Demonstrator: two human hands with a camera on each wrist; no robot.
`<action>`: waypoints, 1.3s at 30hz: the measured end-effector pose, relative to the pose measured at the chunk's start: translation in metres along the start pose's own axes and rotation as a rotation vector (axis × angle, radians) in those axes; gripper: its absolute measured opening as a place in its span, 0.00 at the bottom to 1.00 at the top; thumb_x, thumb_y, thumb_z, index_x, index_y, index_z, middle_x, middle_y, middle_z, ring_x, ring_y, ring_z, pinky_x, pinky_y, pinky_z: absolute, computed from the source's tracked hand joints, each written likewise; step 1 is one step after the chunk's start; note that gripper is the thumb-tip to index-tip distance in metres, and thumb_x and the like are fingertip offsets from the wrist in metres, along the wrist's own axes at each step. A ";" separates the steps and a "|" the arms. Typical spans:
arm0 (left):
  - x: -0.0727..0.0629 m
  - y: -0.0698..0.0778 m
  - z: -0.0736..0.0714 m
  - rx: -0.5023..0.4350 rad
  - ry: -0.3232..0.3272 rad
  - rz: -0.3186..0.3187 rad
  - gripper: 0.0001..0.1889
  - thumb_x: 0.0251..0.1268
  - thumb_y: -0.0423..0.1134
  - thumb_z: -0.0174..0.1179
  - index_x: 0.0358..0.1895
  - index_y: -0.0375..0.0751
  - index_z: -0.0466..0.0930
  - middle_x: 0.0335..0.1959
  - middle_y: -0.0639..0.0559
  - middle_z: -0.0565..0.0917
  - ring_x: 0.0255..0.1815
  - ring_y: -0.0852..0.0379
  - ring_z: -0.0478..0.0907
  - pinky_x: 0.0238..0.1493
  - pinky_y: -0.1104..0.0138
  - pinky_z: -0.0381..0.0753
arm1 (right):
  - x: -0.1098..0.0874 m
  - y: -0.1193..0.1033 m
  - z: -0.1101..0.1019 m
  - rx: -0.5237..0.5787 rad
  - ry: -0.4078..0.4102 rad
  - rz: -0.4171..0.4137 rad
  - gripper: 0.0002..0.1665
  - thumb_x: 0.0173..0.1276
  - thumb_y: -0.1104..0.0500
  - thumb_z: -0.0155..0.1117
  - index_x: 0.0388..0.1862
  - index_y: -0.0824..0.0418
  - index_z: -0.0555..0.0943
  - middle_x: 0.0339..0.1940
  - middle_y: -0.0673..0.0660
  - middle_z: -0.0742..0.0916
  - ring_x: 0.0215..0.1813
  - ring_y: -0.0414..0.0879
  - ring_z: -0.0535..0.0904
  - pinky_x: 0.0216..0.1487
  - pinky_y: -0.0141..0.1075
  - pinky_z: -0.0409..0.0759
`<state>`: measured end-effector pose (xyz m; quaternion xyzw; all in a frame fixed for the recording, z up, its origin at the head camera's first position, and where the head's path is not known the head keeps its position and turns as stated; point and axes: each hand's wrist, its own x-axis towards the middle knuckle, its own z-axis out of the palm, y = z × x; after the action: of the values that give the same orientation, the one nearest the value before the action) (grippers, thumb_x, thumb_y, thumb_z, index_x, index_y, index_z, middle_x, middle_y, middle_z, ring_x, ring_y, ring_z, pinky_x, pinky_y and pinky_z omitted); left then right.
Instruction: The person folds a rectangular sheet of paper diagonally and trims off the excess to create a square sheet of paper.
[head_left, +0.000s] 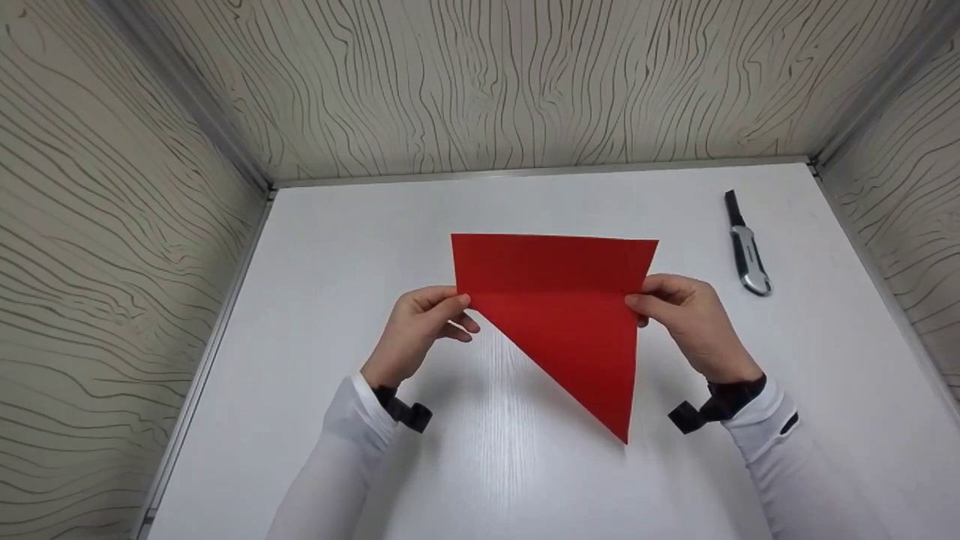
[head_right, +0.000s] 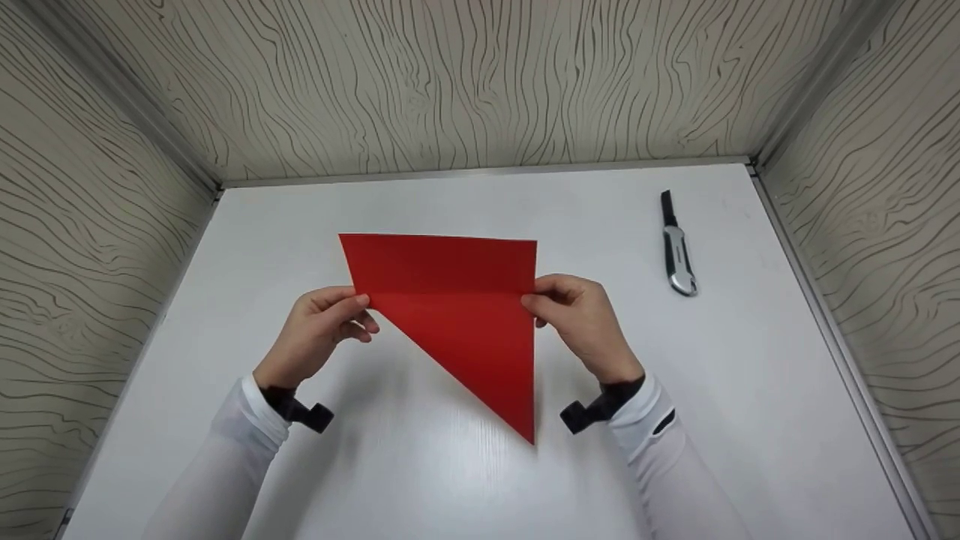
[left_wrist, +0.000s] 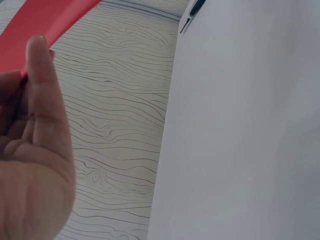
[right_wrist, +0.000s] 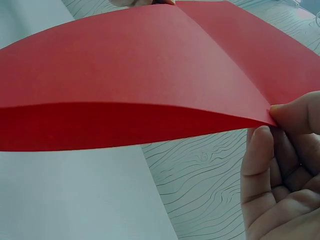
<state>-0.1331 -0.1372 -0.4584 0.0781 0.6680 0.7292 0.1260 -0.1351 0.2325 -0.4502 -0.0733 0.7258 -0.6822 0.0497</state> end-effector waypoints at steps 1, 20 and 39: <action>0.000 0.000 0.000 -0.001 0.003 -0.002 0.15 0.74 0.43 0.62 0.54 0.38 0.87 0.47 0.34 0.86 0.38 0.40 0.87 0.44 0.52 0.88 | 0.000 0.000 0.000 0.001 0.003 -0.003 0.08 0.73 0.67 0.65 0.43 0.75 0.83 0.27 0.60 0.84 0.33 0.51 0.79 0.41 0.37 0.81; 0.002 -0.010 0.014 -0.040 0.153 0.120 0.15 0.78 0.44 0.58 0.55 0.41 0.87 0.46 0.40 0.87 0.34 0.44 0.85 0.33 0.60 0.88 | -0.006 0.003 0.011 0.075 0.070 -0.039 0.10 0.74 0.68 0.63 0.48 0.73 0.84 0.37 0.64 0.86 0.34 0.53 0.79 0.37 0.36 0.81; 0.000 0.006 0.010 -0.013 0.030 0.277 0.24 0.78 0.39 0.53 0.74 0.41 0.71 0.62 0.40 0.80 0.53 0.39 0.82 0.49 0.50 0.86 | -0.010 0.002 0.014 0.254 0.121 -0.056 0.14 0.79 0.68 0.52 0.51 0.79 0.79 0.43 0.67 0.86 0.43 0.58 0.84 0.46 0.40 0.85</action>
<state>-0.1309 -0.1285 -0.4519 0.1580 0.6480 0.7449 0.0145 -0.1233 0.2206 -0.4534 -0.0451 0.6328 -0.7730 -0.0044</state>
